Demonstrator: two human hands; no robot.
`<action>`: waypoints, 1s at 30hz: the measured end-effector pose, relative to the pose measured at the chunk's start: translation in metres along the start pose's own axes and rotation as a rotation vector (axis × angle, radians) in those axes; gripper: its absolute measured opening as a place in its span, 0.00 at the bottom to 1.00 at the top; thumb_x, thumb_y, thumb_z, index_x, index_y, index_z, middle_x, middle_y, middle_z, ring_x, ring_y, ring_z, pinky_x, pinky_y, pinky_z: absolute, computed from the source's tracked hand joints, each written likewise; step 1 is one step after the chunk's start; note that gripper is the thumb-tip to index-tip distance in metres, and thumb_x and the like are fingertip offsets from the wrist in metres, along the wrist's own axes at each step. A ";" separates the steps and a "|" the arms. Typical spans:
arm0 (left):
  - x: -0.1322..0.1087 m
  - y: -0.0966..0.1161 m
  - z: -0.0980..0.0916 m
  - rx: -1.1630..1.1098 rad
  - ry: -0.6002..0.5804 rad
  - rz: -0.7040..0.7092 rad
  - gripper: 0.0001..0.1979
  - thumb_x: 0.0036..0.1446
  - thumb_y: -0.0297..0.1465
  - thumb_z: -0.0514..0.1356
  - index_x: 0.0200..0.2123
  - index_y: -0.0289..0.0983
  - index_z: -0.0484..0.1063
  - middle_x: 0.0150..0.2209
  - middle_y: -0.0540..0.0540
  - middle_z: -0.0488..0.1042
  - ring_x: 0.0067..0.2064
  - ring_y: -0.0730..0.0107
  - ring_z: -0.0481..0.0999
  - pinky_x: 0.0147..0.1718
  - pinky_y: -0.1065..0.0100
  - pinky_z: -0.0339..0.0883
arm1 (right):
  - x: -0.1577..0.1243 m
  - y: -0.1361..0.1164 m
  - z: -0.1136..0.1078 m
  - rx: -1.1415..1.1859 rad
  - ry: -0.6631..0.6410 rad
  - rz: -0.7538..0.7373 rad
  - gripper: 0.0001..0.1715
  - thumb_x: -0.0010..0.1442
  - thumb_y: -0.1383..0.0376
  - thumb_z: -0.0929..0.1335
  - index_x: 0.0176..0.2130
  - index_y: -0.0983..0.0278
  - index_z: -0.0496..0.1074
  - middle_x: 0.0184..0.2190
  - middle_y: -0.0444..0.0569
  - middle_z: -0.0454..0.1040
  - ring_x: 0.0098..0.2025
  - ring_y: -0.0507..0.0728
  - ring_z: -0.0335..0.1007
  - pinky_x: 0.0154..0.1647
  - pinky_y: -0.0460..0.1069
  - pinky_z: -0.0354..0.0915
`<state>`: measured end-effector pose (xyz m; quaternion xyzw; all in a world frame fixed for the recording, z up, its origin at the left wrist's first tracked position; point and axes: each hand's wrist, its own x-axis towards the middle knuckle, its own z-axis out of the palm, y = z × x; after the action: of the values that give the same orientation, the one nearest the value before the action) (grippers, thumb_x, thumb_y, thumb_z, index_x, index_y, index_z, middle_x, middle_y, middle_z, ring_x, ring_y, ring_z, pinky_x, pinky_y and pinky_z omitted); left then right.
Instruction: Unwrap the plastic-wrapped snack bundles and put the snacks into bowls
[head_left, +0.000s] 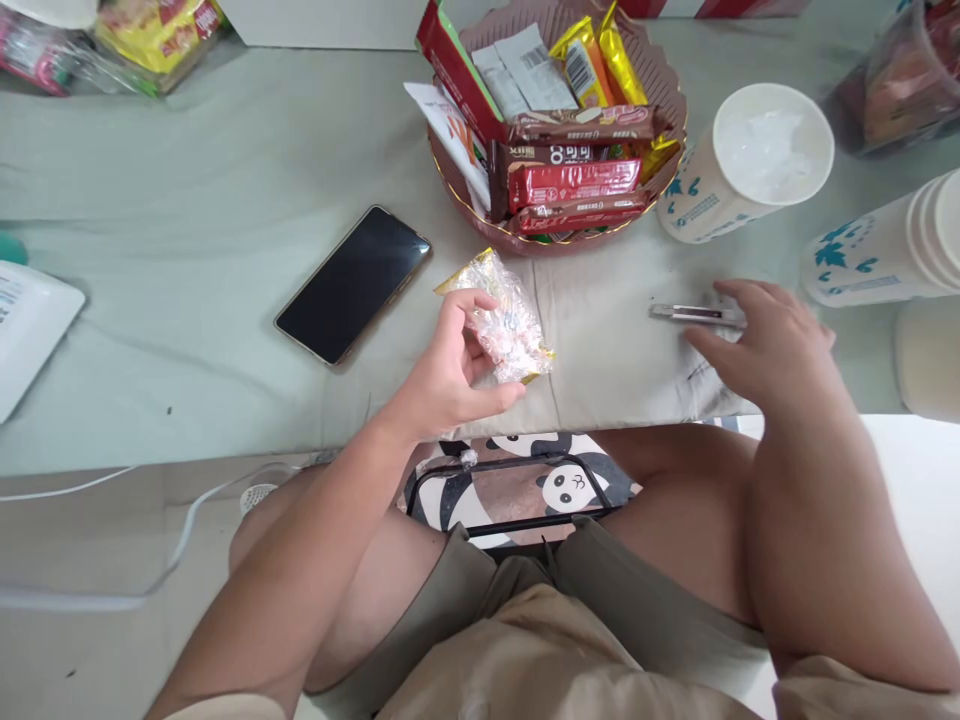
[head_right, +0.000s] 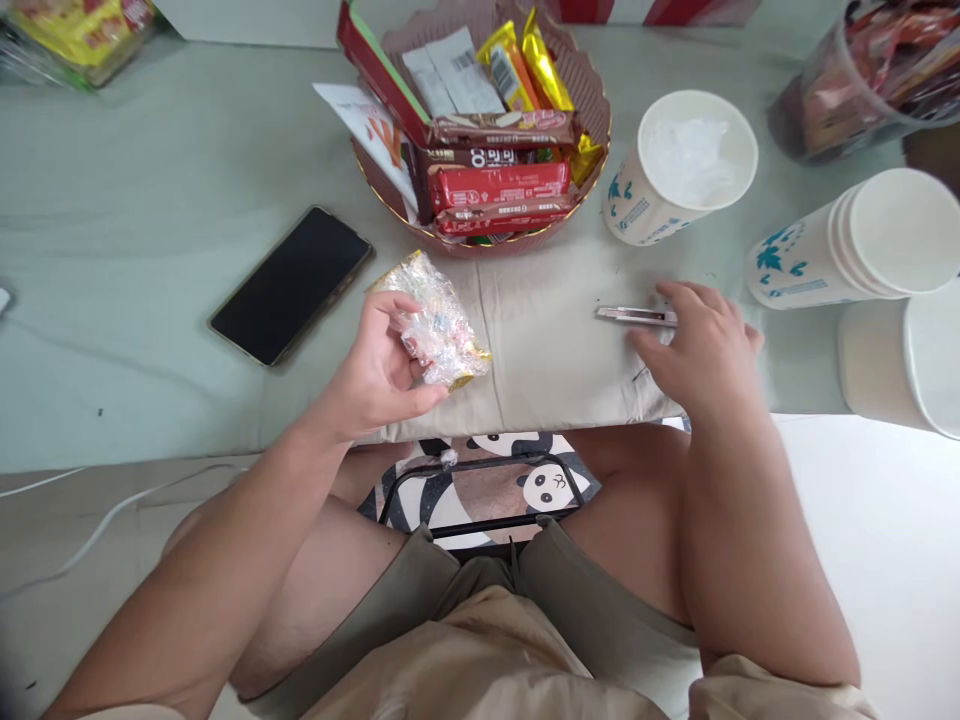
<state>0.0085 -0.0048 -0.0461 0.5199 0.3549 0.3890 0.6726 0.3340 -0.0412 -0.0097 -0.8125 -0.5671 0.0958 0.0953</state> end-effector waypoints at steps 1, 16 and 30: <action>0.000 -0.002 0.000 0.013 -0.007 0.007 0.36 0.37 0.26 0.74 0.49 0.49 0.62 0.40 0.52 0.61 0.33 0.75 0.69 0.30 0.72 0.69 | -0.001 0.003 0.000 -0.001 0.001 -0.003 0.18 0.58 0.59 0.71 0.48 0.56 0.76 0.60 0.63 0.74 0.64 0.81 0.66 0.58 0.78 0.55; 0.003 0.006 0.011 0.215 0.090 -0.025 0.15 0.47 0.28 0.70 0.36 0.42 0.68 0.30 0.55 0.63 0.25 0.78 0.63 0.25 0.73 0.64 | -0.045 -0.090 0.004 0.720 -0.551 -0.156 0.16 0.69 0.50 0.64 0.45 0.58 0.60 0.20 0.36 0.66 0.20 0.52 0.60 0.24 0.49 0.54; 0.003 0.010 0.012 0.272 0.118 0.099 0.12 0.43 0.23 0.62 0.31 0.41 0.64 0.28 0.55 0.61 0.27 0.76 0.61 0.28 0.71 0.64 | -0.048 -0.124 0.011 0.837 -0.735 0.004 0.25 0.66 0.50 0.67 0.24 0.63 0.67 0.17 0.42 0.66 0.19 0.48 0.59 0.22 0.45 0.55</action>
<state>0.0193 -0.0053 -0.0335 0.5992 0.4174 0.3999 0.5539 0.2023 -0.0441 0.0145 -0.6197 -0.4750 0.5900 0.2057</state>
